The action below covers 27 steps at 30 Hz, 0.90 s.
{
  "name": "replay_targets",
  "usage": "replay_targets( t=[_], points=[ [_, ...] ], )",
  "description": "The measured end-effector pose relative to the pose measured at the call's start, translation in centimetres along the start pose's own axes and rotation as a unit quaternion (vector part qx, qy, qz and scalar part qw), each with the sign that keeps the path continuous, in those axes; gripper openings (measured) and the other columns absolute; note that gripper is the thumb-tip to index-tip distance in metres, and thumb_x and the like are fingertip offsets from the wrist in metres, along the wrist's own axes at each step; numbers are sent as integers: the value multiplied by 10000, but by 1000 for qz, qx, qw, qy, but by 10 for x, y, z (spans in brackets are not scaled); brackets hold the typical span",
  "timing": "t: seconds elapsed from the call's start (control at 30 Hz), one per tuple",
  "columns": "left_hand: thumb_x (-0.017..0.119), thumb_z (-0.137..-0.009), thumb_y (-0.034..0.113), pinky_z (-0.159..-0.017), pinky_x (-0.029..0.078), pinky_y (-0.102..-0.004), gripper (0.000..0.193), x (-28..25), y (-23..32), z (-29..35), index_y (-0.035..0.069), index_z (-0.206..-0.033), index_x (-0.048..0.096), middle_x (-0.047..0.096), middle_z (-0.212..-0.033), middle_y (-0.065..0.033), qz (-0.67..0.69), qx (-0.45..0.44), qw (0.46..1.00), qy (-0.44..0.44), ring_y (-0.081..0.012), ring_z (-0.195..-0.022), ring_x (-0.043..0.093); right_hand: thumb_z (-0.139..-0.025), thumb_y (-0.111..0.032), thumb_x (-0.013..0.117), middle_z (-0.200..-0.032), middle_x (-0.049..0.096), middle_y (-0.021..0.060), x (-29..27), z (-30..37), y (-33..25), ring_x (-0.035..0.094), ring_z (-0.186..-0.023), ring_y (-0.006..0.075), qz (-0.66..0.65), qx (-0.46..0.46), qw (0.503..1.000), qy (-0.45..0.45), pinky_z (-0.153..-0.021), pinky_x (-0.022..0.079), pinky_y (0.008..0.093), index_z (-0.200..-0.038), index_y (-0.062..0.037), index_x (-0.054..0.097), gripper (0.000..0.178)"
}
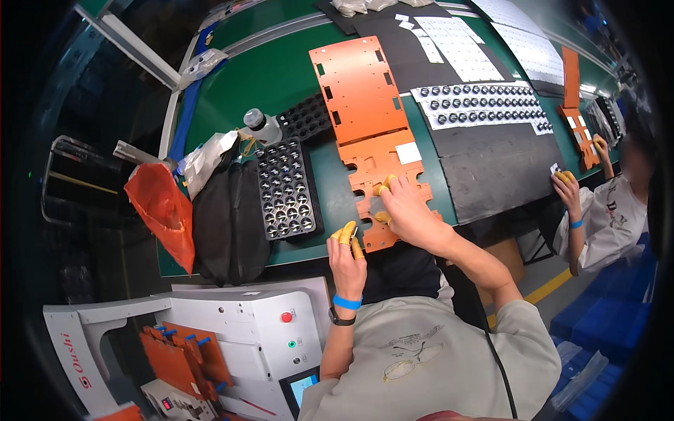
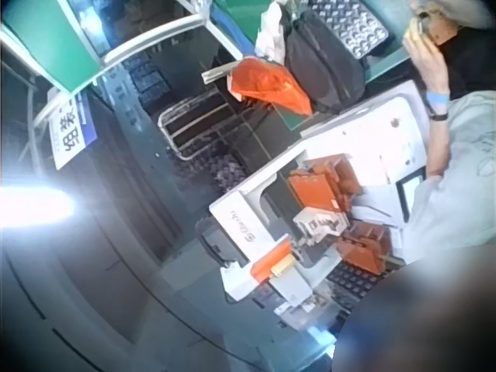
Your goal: The person assembles orange electronic chassis components on a green workbench. They place small white square parts onto the chassis, use a handheld tool to press or secure them, and operate a white Oushi machine to process the assembled units. The person also handles small black cylindrical parts and wipes the chassis surfaces.
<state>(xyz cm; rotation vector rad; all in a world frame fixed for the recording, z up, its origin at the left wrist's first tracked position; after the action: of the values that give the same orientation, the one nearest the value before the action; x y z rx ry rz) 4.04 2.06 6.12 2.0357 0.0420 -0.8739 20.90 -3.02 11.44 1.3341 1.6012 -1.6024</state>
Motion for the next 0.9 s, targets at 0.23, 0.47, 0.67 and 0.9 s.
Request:
replay_targets(
  t=[0.23, 0.47, 0.67, 0.9],
  points=[
    [568, -872, -83, -874, 489, -406, 306, 1, -4, 9, -17, -1168, 608, 603, -1090, -166, 28, -9, 998, 59, -325, -999, 588, -777, 49, 648, -1009, 500, 244, 2, 13, -4, 487, -966, 428, -75, 26, 996, 27, -855, 434, 469, -1010, 76, 524, 266],
    [582, -919, -8, -844, 500, -333, 359, -13, 21, 14, -7, -1264, 484, 548, -1072, -73, 423, -176, 881, 118, -185, -940, 562, -816, 36, 667, -1004, 608, 209, 17, 25, 20, 587, -959, 394, -263, 93, 960, 22, -820, 476, 448, -1089, 34, 535, 303],
    [542, -896, 391, -701, 348, -308, 417, -31, 33, -5, 30, -1103, 534, 461, -908, -53, 800, -308, 513, -50, -182, -793, 412, -868, -20, 695, -1032, 671, 159, -21, 30, -3, 660, -951, 277, -380, 82, 913, 127, -807, 516, 354, -1135, 12, 572, 295],
    [416, -991, 494, -1068, 397, -377, 649, -12, 48, -13, -42, -1352, 480, 568, -1313, -148, 850, -352, 383, -88, -267, -1206, 532, -703, -21, 747, -976, 649, 82, -29, 31, -57, 637, -854, 269, -178, -222, 935, 213, -750, 519, 359, -994, -27, 640, 310]
  ],
)
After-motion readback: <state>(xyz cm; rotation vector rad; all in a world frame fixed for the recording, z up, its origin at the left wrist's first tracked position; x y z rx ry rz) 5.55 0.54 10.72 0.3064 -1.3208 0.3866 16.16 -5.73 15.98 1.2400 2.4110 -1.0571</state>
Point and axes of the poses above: each hand's wrist, its own z-axis away from the middle knuckle, its own x-axis out of the palm, y = z × x, the point moved 2 cm from there along -z, towards the middle knuckle
